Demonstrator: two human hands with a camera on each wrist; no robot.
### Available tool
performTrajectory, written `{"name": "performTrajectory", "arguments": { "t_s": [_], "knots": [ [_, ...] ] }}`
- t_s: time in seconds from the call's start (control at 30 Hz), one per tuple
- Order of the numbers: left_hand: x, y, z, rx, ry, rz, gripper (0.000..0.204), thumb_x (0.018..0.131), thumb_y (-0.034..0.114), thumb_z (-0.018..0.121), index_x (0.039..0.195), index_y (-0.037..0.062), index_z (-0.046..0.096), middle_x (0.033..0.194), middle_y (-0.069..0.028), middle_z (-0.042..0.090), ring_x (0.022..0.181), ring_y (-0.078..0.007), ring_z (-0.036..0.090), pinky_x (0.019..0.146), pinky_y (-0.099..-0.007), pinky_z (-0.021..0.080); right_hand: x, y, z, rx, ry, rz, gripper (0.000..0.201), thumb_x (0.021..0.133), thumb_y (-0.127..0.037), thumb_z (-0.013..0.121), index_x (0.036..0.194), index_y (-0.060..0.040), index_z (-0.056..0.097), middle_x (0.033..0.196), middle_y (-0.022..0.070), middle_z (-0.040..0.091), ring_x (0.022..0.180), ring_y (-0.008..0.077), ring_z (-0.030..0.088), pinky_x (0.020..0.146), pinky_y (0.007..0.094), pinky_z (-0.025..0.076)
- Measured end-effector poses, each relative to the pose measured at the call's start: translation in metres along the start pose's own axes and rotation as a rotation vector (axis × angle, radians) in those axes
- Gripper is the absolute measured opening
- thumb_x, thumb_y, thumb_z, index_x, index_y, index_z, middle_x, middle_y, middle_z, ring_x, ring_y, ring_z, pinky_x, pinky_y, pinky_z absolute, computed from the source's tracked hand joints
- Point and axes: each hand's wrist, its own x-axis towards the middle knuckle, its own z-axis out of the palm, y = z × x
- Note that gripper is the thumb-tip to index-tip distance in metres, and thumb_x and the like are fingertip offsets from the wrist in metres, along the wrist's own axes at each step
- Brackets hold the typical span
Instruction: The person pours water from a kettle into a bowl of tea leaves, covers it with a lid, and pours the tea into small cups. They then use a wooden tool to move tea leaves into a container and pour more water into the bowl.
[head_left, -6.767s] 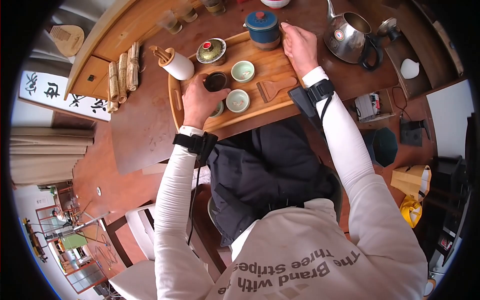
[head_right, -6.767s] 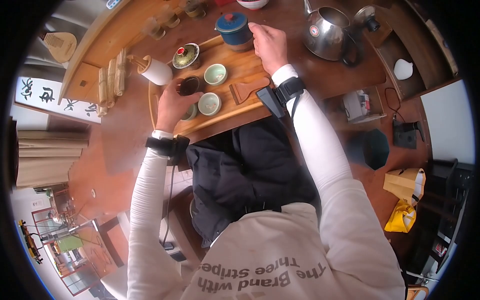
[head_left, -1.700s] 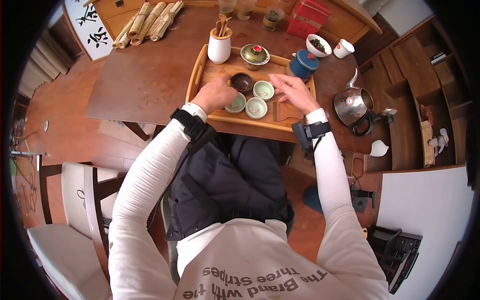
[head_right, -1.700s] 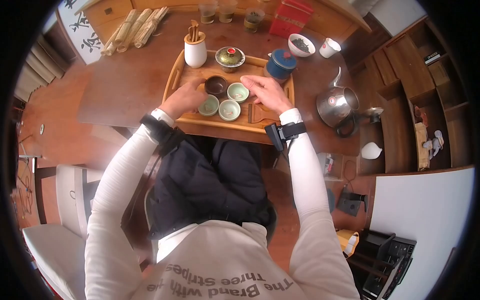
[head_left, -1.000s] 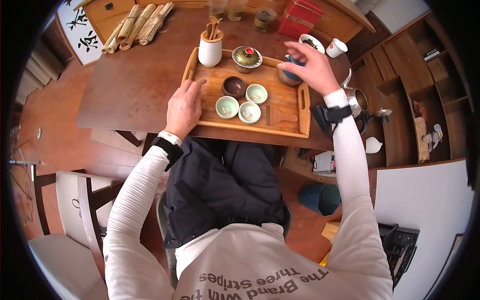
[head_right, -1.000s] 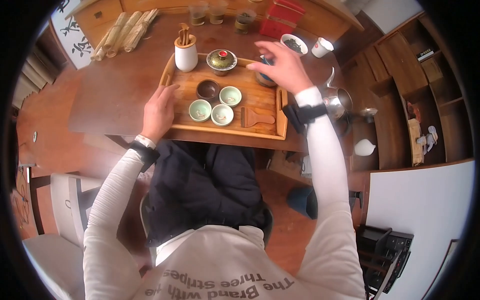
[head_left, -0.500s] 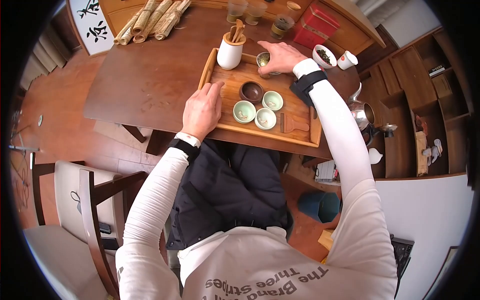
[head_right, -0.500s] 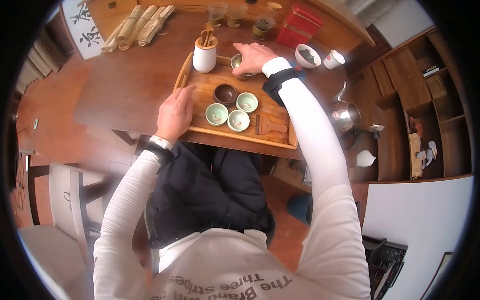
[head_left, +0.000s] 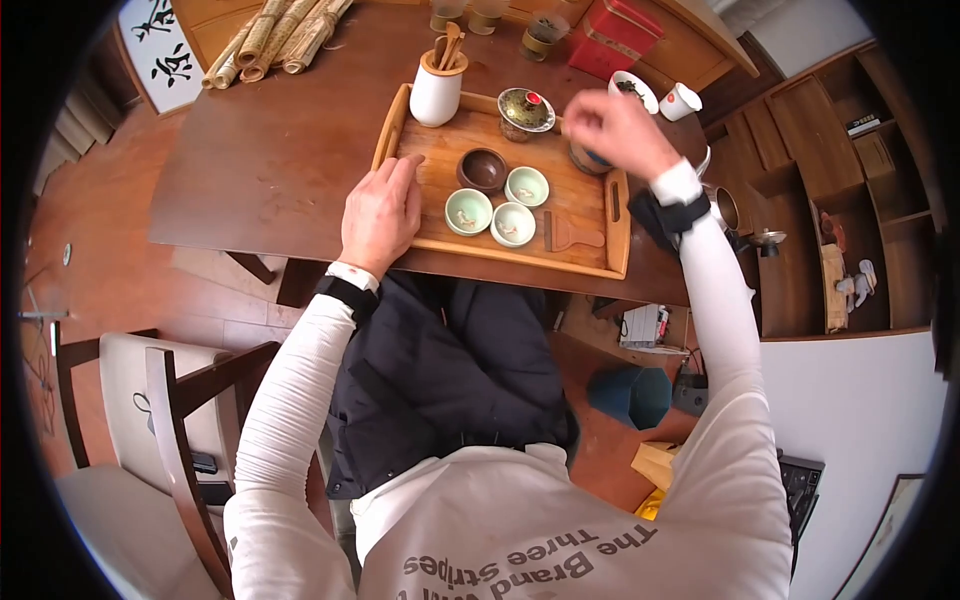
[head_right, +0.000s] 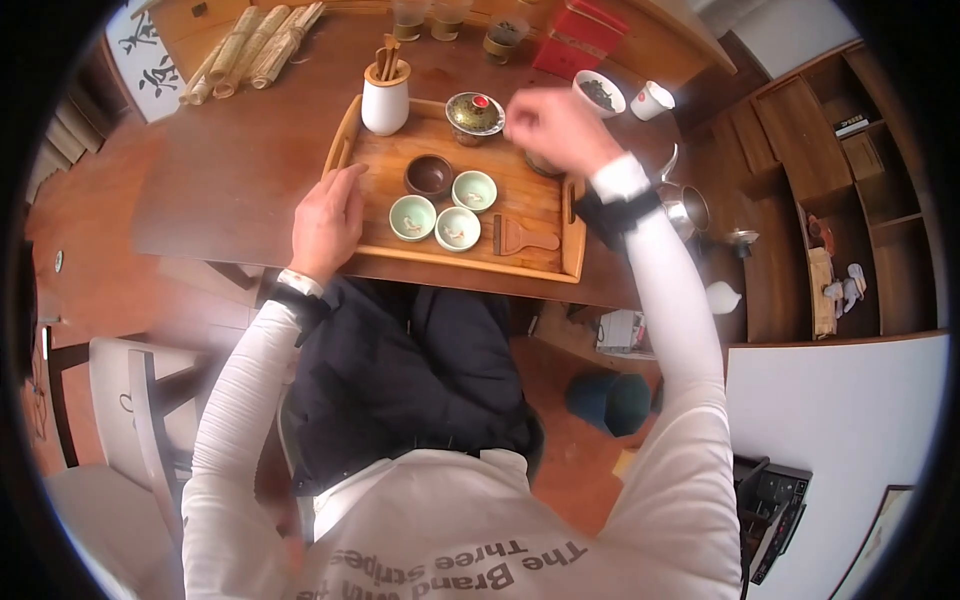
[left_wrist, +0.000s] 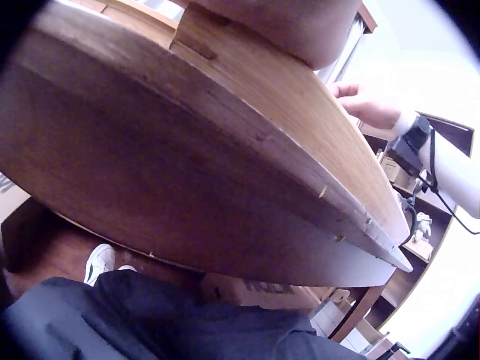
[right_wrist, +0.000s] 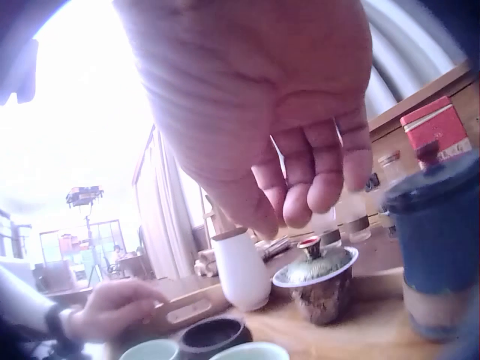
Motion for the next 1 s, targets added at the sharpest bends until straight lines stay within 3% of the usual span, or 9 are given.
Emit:
{"name": "performTrajectory", "arguments": {
  "t_s": [0.07,0.17,0.2,0.27,0.5,0.6,0.67,0.8,1.0],
  "knots": [
    [0.001,0.002,-0.001,0.009,-0.004,-0.01,0.024,0.089,0.003,0.062,0.113,0.0058,0.065,0.087,-0.0129,0.064,0.078,-0.034,0.065,0.072,-0.0436,0.054,-0.036,0.004,0.013,-0.11,-0.117,-0.106,0.017,0.081,-0.017,0.075,0.089,-0.0031,0.07,0.084,0.0092,0.072,0.078,0.021,0.072,0.07,0.0344,0.057],
    [0.001,0.001,-0.002,-0.002,0.007,0.007,0.023,0.089,0.004,0.062,0.113,0.0059,0.065,0.088,-0.013,0.064,0.079,-0.0343,0.065,0.073,-0.0441,0.054,-0.082,-0.014,0.025,-0.205,-0.311,-0.032,0.026,0.077,-0.018,0.077,0.098,-0.0035,0.071,0.092,0.0122,0.072,0.088,0.0297,0.071,0.077,0.0411,0.057],
    [0.0,0.001,-0.001,-0.01,-0.003,0.006,0.023,0.089,0.004,0.062,0.113,0.0059,0.065,0.088,-0.013,0.064,0.079,-0.0343,0.065,0.073,-0.0441,0.054,-0.092,-0.012,0.032,-0.275,-0.305,-0.068,0.034,0.074,-0.017,0.077,0.105,-0.0037,0.071,0.097,0.0148,0.071,0.093,0.0338,0.07,0.081,0.0444,0.056],
    [0.001,0.001,-0.001,0.005,-0.029,-0.008,0.023,0.09,0.005,0.062,0.113,0.0061,0.065,0.089,-0.0131,0.064,0.079,-0.0344,0.065,0.073,-0.0442,0.053,-0.105,-0.005,0.046,-0.345,-0.304,-0.084,0.037,0.073,-0.013,0.074,0.109,-0.0042,0.07,0.097,0.0164,0.07,0.092,0.0345,0.068,0.082,0.0453,0.055],
    [0.0,0.001,-0.001,0.03,-0.04,-0.001,0.023,0.091,0.005,0.061,0.113,0.0062,0.065,0.088,-0.0128,0.065,0.081,-0.0343,0.065,0.074,-0.044,0.053,-0.116,-0.001,0.048,-0.332,-0.159,-0.144,0.038,0.072,-0.009,0.071,0.109,-0.0047,0.068,0.092,0.017,0.069,0.092,0.036,0.068,0.082,0.0467,0.054],
    [0.001,0.002,0.0,0.027,-0.024,0.005,0.023,0.09,0.005,0.061,0.113,0.0063,0.065,0.088,-0.0128,0.065,0.08,-0.0341,0.065,0.073,-0.044,0.053,-0.12,-0.006,0.033,-0.336,-0.226,-0.086,0.049,0.071,-0.009,0.071,0.119,-0.0059,0.065,0.091,0.0152,0.068,0.093,0.0347,0.067,0.083,0.0445,0.053],
    [0.0,0.001,0.001,0.018,-0.032,0.002,0.023,0.09,0.005,0.061,0.113,0.0064,0.065,0.088,-0.0128,0.064,0.08,-0.0341,0.065,0.073,-0.0439,0.053,-0.123,0.005,0.041,-0.341,-0.146,-0.215,0.061,0.072,-0.009,0.07,0.132,-0.0056,0.061,0.092,0.0131,0.067,0.093,0.031,0.065,0.084,0.0422,0.051],
    [0.0,0.001,-0.001,0.03,-0.02,0.023,0.022,0.09,0.004,0.062,0.112,0.0063,0.065,0.088,-0.0127,0.064,0.079,-0.0338,0.064,0.072,-0.0435,0.053,-0.118,0.007,0.051,-0.388,-0.247,-0.129,0.065,0.072,-0.011,0.072,0.136,-0.0073,0.059,0.092,0.0132,0.067,0.094,0.0317,0.065,0.087,0.0421,0.05],
    [0.001,0.002,0.0,0.026,-0.028,0.011,0.022,0.089,0.004,0.062,0.111,0.0059,0.065,0.087,-0.0128,0.063,0.079,-0.034,0.064,0.072,-0.0433,0.053,-0.117,-0.001,0.036,-0.33,-0.246,-0.062,0.068,0.07,-0.011,0.072,0.137,-0.009,0.058,0.097,0.0172,0.07,0.096,0.0361,0.066,0.089,0.0455,0.05]
  ]
}}
